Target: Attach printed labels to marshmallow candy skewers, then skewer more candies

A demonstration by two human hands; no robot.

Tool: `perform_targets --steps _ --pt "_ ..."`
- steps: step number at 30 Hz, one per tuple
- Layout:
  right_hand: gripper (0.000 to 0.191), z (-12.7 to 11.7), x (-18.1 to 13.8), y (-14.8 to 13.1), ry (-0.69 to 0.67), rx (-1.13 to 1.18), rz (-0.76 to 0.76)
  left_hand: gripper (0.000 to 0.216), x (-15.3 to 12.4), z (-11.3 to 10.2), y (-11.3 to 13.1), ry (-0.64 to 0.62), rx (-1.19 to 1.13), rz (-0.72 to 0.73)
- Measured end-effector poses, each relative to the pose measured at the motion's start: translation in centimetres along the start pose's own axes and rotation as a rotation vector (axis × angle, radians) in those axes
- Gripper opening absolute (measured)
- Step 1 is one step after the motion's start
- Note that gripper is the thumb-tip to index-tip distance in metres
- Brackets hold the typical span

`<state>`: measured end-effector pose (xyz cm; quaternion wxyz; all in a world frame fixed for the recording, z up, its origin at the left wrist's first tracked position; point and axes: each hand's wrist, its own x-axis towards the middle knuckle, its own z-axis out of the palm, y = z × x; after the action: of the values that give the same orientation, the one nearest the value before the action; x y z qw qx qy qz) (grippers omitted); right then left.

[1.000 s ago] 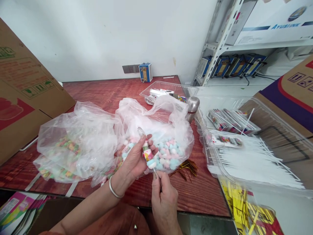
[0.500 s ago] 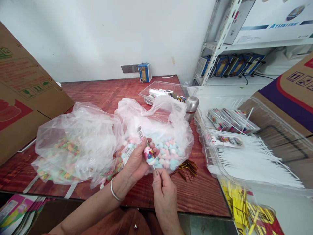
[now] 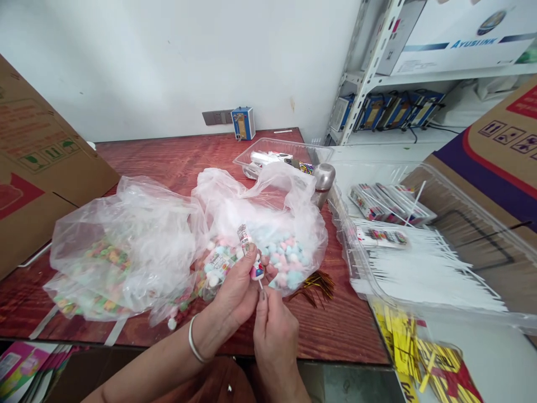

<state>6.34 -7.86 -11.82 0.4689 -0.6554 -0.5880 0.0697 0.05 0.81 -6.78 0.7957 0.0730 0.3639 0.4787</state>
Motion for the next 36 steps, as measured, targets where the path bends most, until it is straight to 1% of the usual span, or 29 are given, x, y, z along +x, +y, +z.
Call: perform_targets --steps 2,3,5,6,8,11,13,16,18,21,23,26,29,31,33,36 --pt "0.032 -0.3 0.0 0.1 -0.091 0.246 0.219 0.034 0.0 -0.3 0.3 -0.068 0.015 -0.055" --pt "0.033 -0.3 -0.1 0.2 -0.122 0.351 0.295 0.036 0.1 -0.4 0.6 -0.09 0.009 -0.061" --pt "0.036 -0.2 -0.2 0.3 -0.149 0.478 0.374 0.036 0.3 -0.5 1.0 -0.13 -0.01 -0.026" --pt "0.036 -0.1 -0.2 0.3 -0.156 0.492 0.386 0.034 0.4 -0.5 1.0 -0.15 -0.007 -0.003" --pt "0.035 0.1 0.1 0.2 -0.132 0.433 0.369 0.028 0.4 -0.5 0.4 -0.182 0.045 0.001" --pt "0.033 0.2 1.0 -0.1 -0.057 0.306 0.327 0.032 0.1 -0.9 -1.2 -0.198 0.143 -0.005" --pt "0.035 0.0 1.4 -0.1 -0.078 0.271 0.316 0.035 0.0 -1.1 -1.8 -0.193 0.167 0.013" --pt "0.037 -0.2 1.2 0.2 -0.172 0.217 0.279 0.036 0.0 -1.3 -1.8 -0.162 0.188 0.065" --pt "0.038 -0.1 0.9 0.5 -0.156 0.174 0.264 0.037 -0.1 -1.4 -1.7 -0.156 0.209 0.058" --pt "0.039 0.4 0.8 0.6 -0.115 0.188 0.316 0.039 -0.4 -1.6 -2.3 -0.149 0.22 0.012" --pt "0.039 0.8 1.0 0.5 -0.126 0.28 0.383 0.041 -0.6 -1.8 -2.8 -0.127 0.232 0.024" --pt "0.035 1.0 1.3 0.3 -0.112 0.474 0.482 0.037 -0.9 -2.1 -3.3 -0.124 0.31 0.093" --pt "0.031 1.1 1.4 0.1 -0.088 0.616 0.514 0.028 -1.5 -2.3 -3.1 -0.162 0.367 0.135" --pt "0.031 1.2 1.2 0.1 -0.094 0.73 0.543 0.025 -2.0 -2.3 -2.4 -0.201 0.314 0.139" --pt "0.034 1.5 1.0 0.0 -0.131 0.877 0.606 0.027 -2.5 -2.2 -1.6 -0.222 0.224 0.15" --pt "0.034 2.0 0.6 -0.5 -0.196 1.046 0.712 0.029 -2.9 -2.6 -0.8 -0.186 0.177 0.154"
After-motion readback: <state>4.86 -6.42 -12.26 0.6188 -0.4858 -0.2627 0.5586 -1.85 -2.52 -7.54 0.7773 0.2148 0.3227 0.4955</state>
